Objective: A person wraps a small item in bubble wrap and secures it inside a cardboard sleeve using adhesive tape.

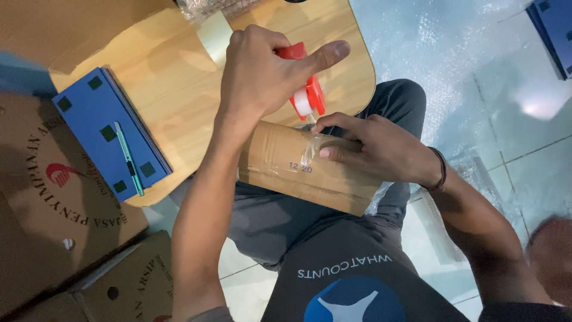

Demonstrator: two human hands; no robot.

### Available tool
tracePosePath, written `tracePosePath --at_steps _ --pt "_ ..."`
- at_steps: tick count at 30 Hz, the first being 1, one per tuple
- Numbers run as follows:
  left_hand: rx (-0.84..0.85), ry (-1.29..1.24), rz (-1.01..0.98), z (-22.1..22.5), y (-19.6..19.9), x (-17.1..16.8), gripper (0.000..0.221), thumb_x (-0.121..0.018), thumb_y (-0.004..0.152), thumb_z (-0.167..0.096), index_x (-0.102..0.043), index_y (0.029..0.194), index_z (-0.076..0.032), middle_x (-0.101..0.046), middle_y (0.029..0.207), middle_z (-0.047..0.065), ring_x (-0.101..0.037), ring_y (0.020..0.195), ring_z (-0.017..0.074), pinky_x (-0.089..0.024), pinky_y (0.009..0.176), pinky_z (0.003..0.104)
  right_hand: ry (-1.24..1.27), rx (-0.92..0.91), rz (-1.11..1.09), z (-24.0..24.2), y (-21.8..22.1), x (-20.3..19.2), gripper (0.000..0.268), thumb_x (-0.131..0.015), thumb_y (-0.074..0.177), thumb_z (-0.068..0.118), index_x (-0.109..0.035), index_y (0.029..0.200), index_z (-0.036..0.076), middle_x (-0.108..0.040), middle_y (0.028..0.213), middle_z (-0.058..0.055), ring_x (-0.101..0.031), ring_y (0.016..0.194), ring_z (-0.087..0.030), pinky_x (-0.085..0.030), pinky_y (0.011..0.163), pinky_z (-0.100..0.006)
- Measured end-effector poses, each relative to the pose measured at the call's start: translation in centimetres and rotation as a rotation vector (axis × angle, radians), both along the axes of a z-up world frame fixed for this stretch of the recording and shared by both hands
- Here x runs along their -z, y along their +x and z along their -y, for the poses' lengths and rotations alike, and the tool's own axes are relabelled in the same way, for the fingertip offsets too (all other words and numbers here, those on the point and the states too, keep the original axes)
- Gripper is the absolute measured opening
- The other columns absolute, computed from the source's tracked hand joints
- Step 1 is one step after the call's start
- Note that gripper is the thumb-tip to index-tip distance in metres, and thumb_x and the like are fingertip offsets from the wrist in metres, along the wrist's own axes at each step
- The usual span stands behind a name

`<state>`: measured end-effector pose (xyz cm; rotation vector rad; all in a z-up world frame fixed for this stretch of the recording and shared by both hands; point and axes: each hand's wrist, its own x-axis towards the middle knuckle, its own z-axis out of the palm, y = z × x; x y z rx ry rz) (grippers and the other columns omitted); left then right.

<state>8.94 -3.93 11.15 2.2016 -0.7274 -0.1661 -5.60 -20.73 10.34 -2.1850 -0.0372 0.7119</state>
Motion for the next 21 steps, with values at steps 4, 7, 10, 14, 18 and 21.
tracePosePath --at_steps 4,7,10,14,18,21 --pt "0.019 -0.022 0.095 0.1 0.3 0.7 0.081 -0.081 0.090 -0.061 -0.047 0.040 -0.008 -0.041 0.037 -0.005 -0.032 0.034 0.0063 -0.032 0.036 0.022 -0.033 -0.025 0.028 0.2 -0.1 0.7 0.048 -0.059 0.095 0.046 -0.057 0.136 0.022 -0.070 0.051 -0.006 -0.063 0.034 -0.018 -0.040 0.037 -0.034" --pt "-0.050 0.001 0.130 0.4 0.0 0.7 0.081 -0.085 0.088 -0.059 -0.042 0.040 -0.008 -0.039 0.037 -0.005 -0.027 0.035 0.0095 -0.032 0.036 0.024 0.012 -0.021 0.054 0.2 -0.2 0.7 0.051 -0.061 0.094 0.045 -0.059 0.137 0.017 -0.062 0.043 -0.003 -0.051 0.031 -0.018 -0.031 0.040 -0.035" --pt "-0.093 -0.004 0.225 0.7 -0.3 0.6 0.075 -0.080 0.086 -0.062 -0.050 0.044 -0.007 -0.043 0.039 -0.001 -0.032 0.033 0.0148 -0.040 0.038 0.028 0.069 -0.009 0.061 0.5 0.0 0.6 0.050 -0.059 0.095 0.043 -0.059 0.136 0.013 -0.061 0.042 -0.004 -0.052 0.030 -0.017 -0.034 0.037 -0.033" --pt "-0.101 -0.016 0.296 1.0 -0.7 0.4 0.072 -0.079 0.086 -0.062 -0.054 0.047 -0.006 -0.047 0.041 0.001 -0.035 0.034 0.0164 -0.041 0.039 0.030 0.089 0.010 0.021 1.0 0.2 1.3 0.049 -0.062 0.094 0.043 -0.060 0.134 0.015 -0.064 0.046 -0.006 -0.052 0.031 -0.017 -0.034 0.036 -0.033" --pt "-0.064 -0.044 0.322 0.8 -1.4 -0.3 0.070 -0.079 0.087 -0.059 -0.052 0.050 -0.006 -0.044 0.043 0.001 -0.033 0.037 0.0169 -0.041 0.041 0.030 0.110 -0.021 0.020 0.9 0.5 1.1 0.056 -0.056 0.096 0.043 -0.055 0.143 0.013 -0.063 0.051 -0.005 -0.051 0.036 -0.016 -0.035 0.040 -0.033" --pt "-0.030 -0.062 0.313 0.7 -1.7 -0.8 0.066 -0.080 0.086 -0.057 -0.055 0.054 -0.005 -0.047 0.046 0.002 -0.035 0.038 0.0175 -0.042 0.042 0.030 0.108 0.005 -0.004 0.6 0.4 0.8 0.055 -0.059 0.097 0.039 -0.052 0.146 0.017 -0.060 0.050 -0.005 -0.048 0.038 -0.016 -0.035 0.043 -0.034"
